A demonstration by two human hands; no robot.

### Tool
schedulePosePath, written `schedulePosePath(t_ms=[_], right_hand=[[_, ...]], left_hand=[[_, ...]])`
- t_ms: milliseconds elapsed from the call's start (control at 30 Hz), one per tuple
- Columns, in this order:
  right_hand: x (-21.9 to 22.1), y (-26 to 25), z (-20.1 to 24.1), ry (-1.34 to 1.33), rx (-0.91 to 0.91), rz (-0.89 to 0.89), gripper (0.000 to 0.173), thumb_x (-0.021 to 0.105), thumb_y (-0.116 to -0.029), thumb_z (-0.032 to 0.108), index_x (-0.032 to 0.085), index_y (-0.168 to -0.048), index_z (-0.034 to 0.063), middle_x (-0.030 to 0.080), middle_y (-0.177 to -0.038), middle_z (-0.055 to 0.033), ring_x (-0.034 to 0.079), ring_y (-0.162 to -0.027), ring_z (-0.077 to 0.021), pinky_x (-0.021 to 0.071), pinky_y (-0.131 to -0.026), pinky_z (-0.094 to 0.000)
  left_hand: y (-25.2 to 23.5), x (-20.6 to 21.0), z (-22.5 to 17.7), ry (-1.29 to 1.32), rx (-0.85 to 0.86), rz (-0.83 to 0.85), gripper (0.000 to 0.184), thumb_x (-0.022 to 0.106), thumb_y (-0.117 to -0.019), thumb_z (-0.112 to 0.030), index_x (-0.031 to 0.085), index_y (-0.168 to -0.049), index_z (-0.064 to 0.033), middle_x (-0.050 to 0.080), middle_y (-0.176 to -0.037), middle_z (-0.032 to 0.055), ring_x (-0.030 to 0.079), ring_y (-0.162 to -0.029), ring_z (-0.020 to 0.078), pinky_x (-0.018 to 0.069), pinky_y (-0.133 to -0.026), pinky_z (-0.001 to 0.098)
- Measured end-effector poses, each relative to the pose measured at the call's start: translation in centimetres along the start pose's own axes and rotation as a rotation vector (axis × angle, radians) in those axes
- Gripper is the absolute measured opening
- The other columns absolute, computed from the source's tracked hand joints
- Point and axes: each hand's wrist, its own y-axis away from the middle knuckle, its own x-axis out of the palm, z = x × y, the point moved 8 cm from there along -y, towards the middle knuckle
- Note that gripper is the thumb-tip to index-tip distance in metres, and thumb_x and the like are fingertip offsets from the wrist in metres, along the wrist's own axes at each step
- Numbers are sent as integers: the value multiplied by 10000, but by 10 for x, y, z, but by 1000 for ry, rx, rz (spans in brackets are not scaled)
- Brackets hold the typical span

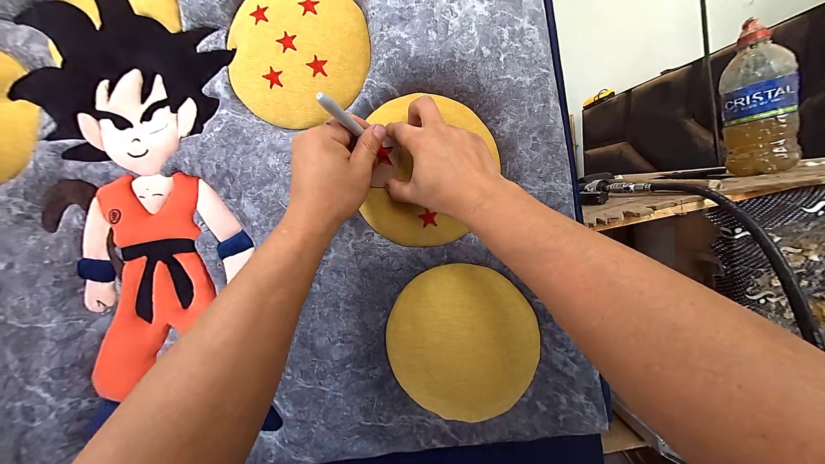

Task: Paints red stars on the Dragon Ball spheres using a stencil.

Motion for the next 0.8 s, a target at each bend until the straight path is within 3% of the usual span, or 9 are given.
schedulePosePath(t_ms=[133, 233, 300, 367, 467, 600, 700, 800], right_hand=[[0, 0, -1, 1, -1, -10, 654, 729, -819, 540, 619, -1407, 275, 512, -1364, -69, 660, -854, -196, 567, -632, -408], [-2, -1, -1, 8, -15, -16, 640, 723, -829, 537, 619, -1400, 268, 514, -1353, -73, 663, -843, -198, 568, -624, -407], [-4, 0, -2, 22, -33, -19, 647, 728, -837, 530, 615, -1416, 264, 520, -1355, -81, 662, -832, -194, 562, -622, -399], [-5, 0, 1, 23, -41, -12, 654, 732, -837, 532, 615, -1418, 255, 516, -1348, -88, 654, -807, -189, 552, -609, -391], [-7, -3, 1, 18, -48, 2, 630, 760, -815, 550, 637, -1364, 267, 515, -1316, -82, 634, -726, -169, 534, -542, -369], [-6, -5, -1, 15, -71, -37, 668, 798, -787, 550, 645, -1381, 285, 539, -1244, -72, 606, -675, -157, 508, -484, -333], [-14, -3, -10, -53, -131, -105, 639, 753, -846, 550, 624, -1417, 294, 564, -1226, -61, 615, -689, -131, 498, -467, -299], [-60, 24, -51, -197, -47, -245, 539, 693, -939, 470, 615, -1436, 276, 621, -1263, -16, 625, -765, -85, 500, -524, -265]], left_hand=[[10, -13, -3, 10, 91, -146, 306, 562, -1058, -371, 728, -1080, -114, 739, -869, 6, 699, -749, 58, 586, -712, 296], [22, -26, 2, -54, 259, -112, 362, 501, -1093, -296, 634, -1373, -109, 738, -1187, 104, 728, -1042, 184, 593, -920, 407], [30, -14, 10, -141, 321, 93, 459, 572, -1032, -302, 567, -1457, -129, 596, -1460, 117, 576, -1350, 248, 470, -1121, 477], [33, -3, 19, -206, 334, 252, 672, 720, -905, -366, 498, -1511, -177, 446, -1603, 78, 413, -1487, 253, 384, -1193, 487], [21, 0, 21, -224, 386, 271, 670, 751, -879, -359, 523, -1484, -184, 462, -1592, 28, 432, -1474, 200, 417, -1182, 418], [-3, -5, 24, -140, 409, 263, 659, 764, -840, -373, 565, -1432, -161, 500, -1556, 33, 490, -1422, 194, 454, -1149, 404], [-6, -11, 26, -64, 462, 242, 581, 747, -883, -376, 573, -1403, -185, 546, -1501, 63, 549, -1359, 206, 508, -1086, 394], [0, -45, 52, 137, 410, 226, 680, 821, -861, -375, 515, -1460, -274, 506, -1553, 52, 514, -1410, 257, 484, -1135, 476]])
